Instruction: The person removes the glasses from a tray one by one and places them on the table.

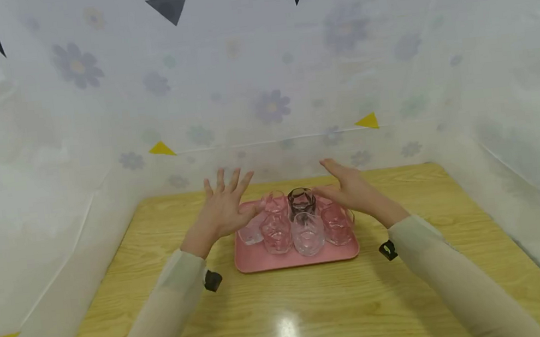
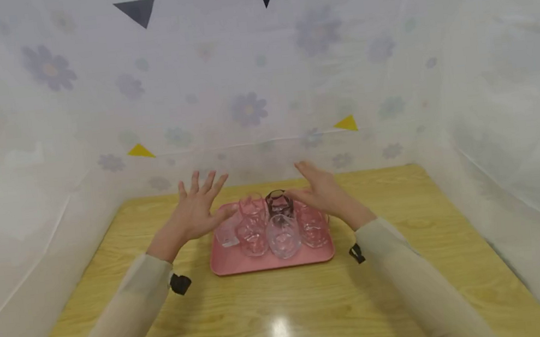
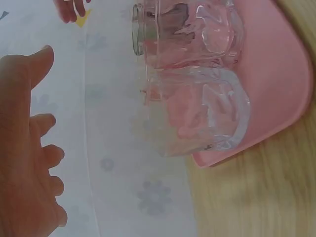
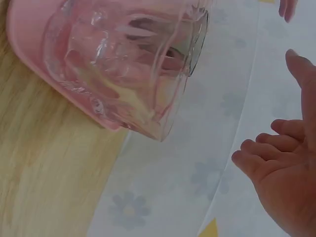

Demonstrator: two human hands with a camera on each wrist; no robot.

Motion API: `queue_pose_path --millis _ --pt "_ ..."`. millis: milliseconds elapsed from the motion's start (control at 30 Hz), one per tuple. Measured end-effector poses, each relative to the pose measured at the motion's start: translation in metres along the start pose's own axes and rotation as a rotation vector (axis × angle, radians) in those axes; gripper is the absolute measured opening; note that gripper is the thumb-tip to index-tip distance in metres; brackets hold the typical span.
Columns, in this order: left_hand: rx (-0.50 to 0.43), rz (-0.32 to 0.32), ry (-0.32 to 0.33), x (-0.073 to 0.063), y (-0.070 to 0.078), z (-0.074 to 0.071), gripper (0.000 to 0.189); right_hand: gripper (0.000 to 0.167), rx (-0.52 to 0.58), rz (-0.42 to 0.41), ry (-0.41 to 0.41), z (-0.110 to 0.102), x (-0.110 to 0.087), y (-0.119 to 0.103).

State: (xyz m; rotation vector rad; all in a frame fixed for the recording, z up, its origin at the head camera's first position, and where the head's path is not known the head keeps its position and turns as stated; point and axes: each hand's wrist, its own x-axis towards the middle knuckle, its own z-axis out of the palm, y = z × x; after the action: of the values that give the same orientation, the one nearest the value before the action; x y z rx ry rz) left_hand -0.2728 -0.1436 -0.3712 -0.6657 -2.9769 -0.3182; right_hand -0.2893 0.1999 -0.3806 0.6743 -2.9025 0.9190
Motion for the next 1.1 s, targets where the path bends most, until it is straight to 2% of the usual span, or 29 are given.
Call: queue_pose_path --millis 133,267,367,567,833,1100 --pt "-0.009 0.028 0.018 -0.018 -0.003 0.009 0.083 0.077 0.015 -0.077 0.075 0.002 -0.015 0.013" --pt "-0.046 0.049 0.031 -0.035 -0.006 0.020 0.080 0.058 0.045 -0.181 0.195 0.006 -0.026 0.024" --pt "-0.073 0.056 0.041 -0.048 -0.007 0.028 0.079 0.045 0.083 -0.214 0.270 0.010 -0.033 0.031" --pt "-0.109 0.071 0.057 -0.074 -0.009 0.042 0.079 0.037 0.128 -0.109 0.304 0.019 -0.051 0.042" --pt "-0.179 0.055 0.069 -0.097 -0.015 0.061 0.078 0.052 0.229 0.028 0.228 0.027 -0.069 0.050" --pt "-0.154 0.055 0.004 -0.106 -0.017 0.085 0.075 0.055 0.275 0.044 0.186 0.040 -0.081 0.058"
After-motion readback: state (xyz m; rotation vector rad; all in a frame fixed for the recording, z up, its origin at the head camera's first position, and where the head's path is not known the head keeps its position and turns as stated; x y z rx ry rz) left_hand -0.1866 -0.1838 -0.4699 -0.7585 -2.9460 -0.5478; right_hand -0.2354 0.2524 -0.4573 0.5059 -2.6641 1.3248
